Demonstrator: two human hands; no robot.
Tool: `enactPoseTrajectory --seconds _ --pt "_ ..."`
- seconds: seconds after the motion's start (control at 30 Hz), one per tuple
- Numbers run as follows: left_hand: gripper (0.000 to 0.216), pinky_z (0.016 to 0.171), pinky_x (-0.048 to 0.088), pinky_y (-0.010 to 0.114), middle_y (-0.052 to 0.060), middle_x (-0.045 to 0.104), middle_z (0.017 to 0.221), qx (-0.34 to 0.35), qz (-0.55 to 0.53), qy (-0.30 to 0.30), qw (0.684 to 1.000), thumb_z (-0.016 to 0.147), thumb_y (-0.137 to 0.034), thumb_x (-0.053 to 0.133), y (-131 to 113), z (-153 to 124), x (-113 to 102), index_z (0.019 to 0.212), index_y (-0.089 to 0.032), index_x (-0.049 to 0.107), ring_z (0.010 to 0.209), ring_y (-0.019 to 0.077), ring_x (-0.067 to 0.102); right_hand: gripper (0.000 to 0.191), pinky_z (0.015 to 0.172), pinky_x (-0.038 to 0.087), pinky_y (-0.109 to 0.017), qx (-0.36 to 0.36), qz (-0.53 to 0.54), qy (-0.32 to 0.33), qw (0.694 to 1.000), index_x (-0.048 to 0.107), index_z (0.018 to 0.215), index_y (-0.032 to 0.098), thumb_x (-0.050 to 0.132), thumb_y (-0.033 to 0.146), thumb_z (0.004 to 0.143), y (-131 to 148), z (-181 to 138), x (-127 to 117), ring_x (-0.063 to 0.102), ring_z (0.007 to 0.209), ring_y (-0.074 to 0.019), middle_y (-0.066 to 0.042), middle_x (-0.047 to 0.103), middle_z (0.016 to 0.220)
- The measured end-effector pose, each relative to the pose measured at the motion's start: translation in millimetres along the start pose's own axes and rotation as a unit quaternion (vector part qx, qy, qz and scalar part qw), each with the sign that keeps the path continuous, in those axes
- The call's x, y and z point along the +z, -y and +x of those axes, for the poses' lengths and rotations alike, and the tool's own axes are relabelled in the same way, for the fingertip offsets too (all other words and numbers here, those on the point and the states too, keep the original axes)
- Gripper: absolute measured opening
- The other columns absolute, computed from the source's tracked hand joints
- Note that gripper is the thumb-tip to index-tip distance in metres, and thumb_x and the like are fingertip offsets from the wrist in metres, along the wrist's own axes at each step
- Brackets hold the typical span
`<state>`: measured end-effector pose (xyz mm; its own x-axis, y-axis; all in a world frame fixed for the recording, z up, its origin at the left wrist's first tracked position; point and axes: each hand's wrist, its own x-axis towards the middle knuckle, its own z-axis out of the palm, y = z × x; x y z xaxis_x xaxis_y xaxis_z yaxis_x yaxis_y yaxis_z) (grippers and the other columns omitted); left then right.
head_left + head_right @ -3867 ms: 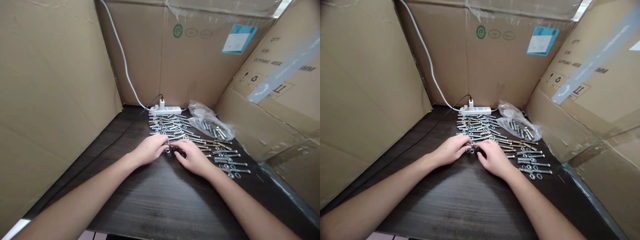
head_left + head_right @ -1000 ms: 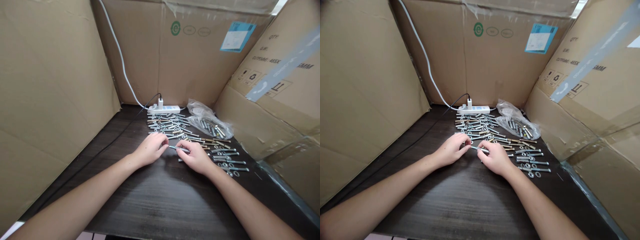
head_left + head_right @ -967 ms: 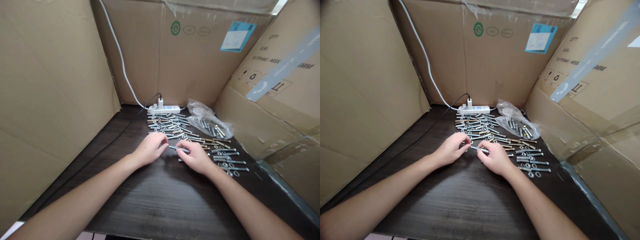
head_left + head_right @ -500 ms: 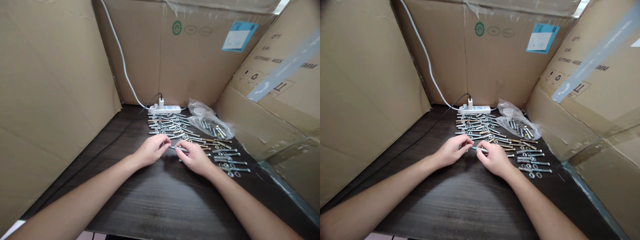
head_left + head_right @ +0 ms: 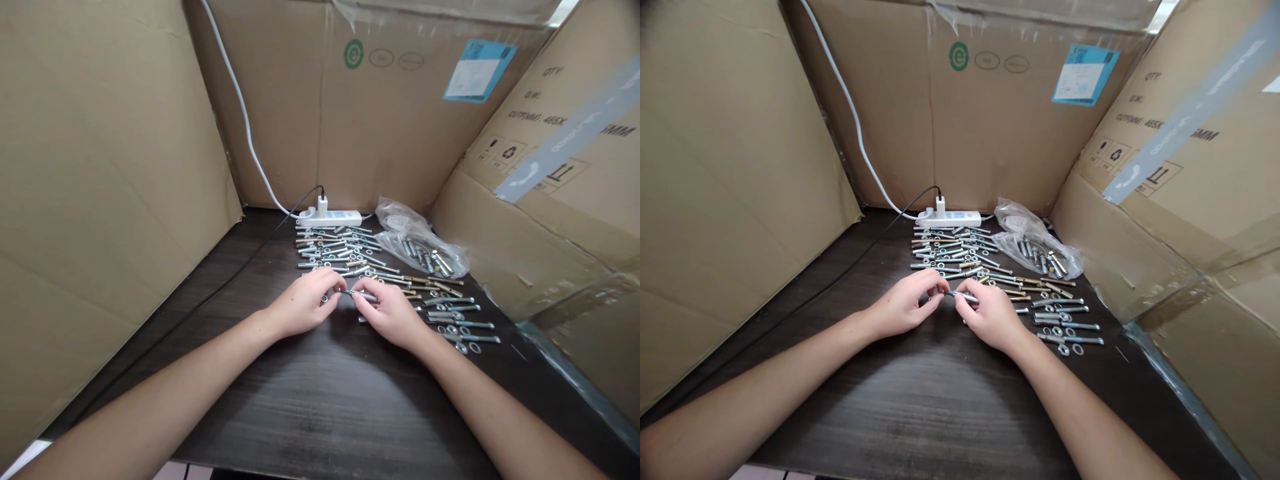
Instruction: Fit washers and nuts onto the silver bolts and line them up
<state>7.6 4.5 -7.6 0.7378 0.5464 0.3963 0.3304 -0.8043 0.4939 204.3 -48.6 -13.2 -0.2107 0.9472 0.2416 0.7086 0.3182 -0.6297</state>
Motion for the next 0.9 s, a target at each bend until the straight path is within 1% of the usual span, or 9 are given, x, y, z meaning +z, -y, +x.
enactPoseTrajectory --seconds 0.17,0.3,0.43,0.5,0.6,0.7,0.8,0.9 --pt "0.018 0.081 0.046 0.028 0.004 0.057 0.097 0.009 0.005 0.003 1.0 0.088 -0.009 0.04 -1 0 0 0.097 -0.018 0.053 0.09 0.0151 0.055 0.015 0.057 0.037 -0.023 -0.003 0.011 0.002 1.0 0.059 0.085 0.019 0.046 0.028 0.088 1 -1 0 0.051 0.056 -0.012 0.002 0.058 0.064" --pt "0.015 0.078 0.047 0.028 0.004 0.057 0.098 -0.001 -0.003 0.007 1.0 0.089 -0.013 0.041 -2 0 0 0.098 -0.018 0.052 0.087 0.0148 0.056 0.015 0.06 0.039 -0.023 -0.013 0.03 0.005 0.999 0.059 0.085 0.019 0.046 0.025 0.088 2 -1 -1 0.053 0.06 -0.012 0.002 0.06 0.069" --pt "0.014 0.076 0.048 0.028 0.004 0.058 0.097 -0.014 -0.01 0.012 1.0 0.089 -0.014 0.043 -4 0 -1 0.099 -0.019 0.052 0.084 0.0146 0.057 0.015 0.057 0.038 -0.023 0.002 0.035 0.014 0.999 0.059 0.084 0.019 0.046 0.025 0.087 4 -2 -1 0.051 0.057 -0.0116 0.003 0.058 0.065" --pt "0.015 0.077 0.048 0.028 0.003 0.059 0.097 -0.014 -0.013 0.026 1.0 0.089 -0.015 0.043 -6 -1 -1 0.1 -0.019 0.052 0.085 0.0148 0.057 0.014 0.059 0.039 -0.023 -0.002 0.036 0.016 0.999 0.059 0.084 0.019 0.046 0.024 0.086 5 -2 -1 0.053 0.059 -0.0119 0.002 0.06 0.068" --pt "0.019 0.08 0.047 0.029 0.004 0.061 0.102 -0.006 -0.023 0.053 0.998 0.089 -0.014 0.044 -9 0 -1 0.105 -0.02 0.052 0.09 0.0153 0.058 0.014 0.061 0.04 -0.023 -0.02 0.041 0.014 0.999 0.059 0.084 0.019 0.046 0.023 0.086 7 -2 -1 0.055 0.061 -0.0124 0.002 0.063 0.071" --pt "0.02 0.083 0.047 0.03 0.004 0.063 0.105 -0.009 -0.03 0.059 0.998 0.089 -0.014 0.045 -10 0 -1 0.107 -0.02 0.052 0.092 0.0159 0.059 0.014 0.062 0.041 -0.023 -0.025 0.048 0.014 0.998 0.059 0.085 0.019 0.046 0.024 0.086 7 -2 -2 0.056 0.062 -0.0126 0.002 0.063 0.072" --pt "0.019 0.081 0.046 0.029 0.003 0.063 0.104 -0.011 -0.022 0.06 0.998 0.089 -0.015 0.047 -11 0 -1 0.107 -0.021 0.052 0.091 0.0161 0.06 0.014 0.065 0.043 -0.023 -0.03 0.058 0.024 0.998 0.06 0.089 0.019 0.047 0.025 0.087 6 -2 -2 0.059 0.067 -0.0132 0.001 0.066 0.078" --pt "0.021 0.076 0.046 0.027 0.003 0.064 0.103 -0.015 -0.014 0.067 0.998 0.089 -0.016 0.048 -12 -1 -2 0.109 -0.021 0.049 0.087 0.0157 0.061 0.017 0.069 0.045 -0.025 -0.032 0.054 0.029 0.998 0.061 0.093 0.019 0.051 0.031 0.087 5 -2 -2 0.061 0.072 -0.0147 -0.001 0.068 0.085"
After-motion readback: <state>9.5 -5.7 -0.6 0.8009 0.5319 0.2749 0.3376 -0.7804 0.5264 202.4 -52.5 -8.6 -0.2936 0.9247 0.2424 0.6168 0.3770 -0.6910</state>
